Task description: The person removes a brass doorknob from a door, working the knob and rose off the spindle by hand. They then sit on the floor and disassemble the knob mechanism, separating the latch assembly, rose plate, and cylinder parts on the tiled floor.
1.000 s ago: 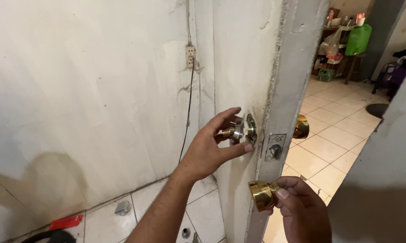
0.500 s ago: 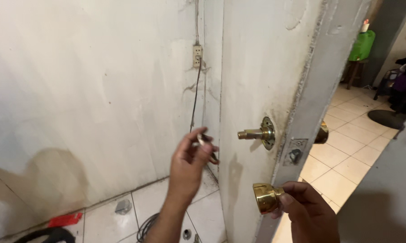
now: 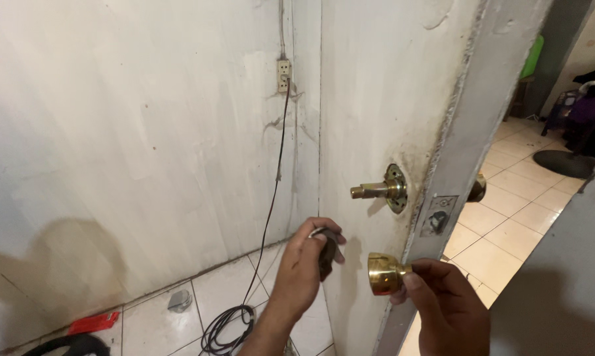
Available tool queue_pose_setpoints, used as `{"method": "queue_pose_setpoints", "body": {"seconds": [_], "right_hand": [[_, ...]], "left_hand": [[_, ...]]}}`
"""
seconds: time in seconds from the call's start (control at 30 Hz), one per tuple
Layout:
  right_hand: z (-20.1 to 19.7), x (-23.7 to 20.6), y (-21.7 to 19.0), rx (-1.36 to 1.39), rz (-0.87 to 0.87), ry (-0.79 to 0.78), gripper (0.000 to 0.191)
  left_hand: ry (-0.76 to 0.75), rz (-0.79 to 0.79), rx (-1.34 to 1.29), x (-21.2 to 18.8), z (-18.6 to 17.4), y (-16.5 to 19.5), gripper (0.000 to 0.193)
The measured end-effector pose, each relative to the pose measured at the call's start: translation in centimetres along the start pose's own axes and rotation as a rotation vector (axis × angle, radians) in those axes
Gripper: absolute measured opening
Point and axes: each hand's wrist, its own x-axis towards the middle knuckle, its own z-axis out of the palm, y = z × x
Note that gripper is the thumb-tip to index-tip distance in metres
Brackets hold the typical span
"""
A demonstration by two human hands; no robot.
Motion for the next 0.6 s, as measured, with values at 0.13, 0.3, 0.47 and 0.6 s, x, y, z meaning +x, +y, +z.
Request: {"method": "queue_pose_setpoints", "body": {"seconds": [0.13, 0.3, 0.47, 0.6], "right_hand": [[1.0, -0.8, -0.2, -0.047, -0.064, 0.043, 0.016], [2.6, -2.4, -0.6, -0.085, -0.114, 0.040, 0.016], [3.2, -3.6, -1.1, -0.110, -0.125, -0.019, 0.018], [3.5, -4.1, -1.1, -0.088, -0.179, -0.112, 0.021]], "left_hand": [[-0.044, -0.114, 0.064, -0.9, -0.4, -0.1, 0.027], [-0.012, -0.115, 0.001, -2.1, -1.3, 0.8, 0.035], [-0.036, -0.068, -0.010, -2.8, -1.5, 1.2, 0.027], [-0.054, -0.026, 0.062, -3.7, -2.2, 1.2, 0.031]]}}
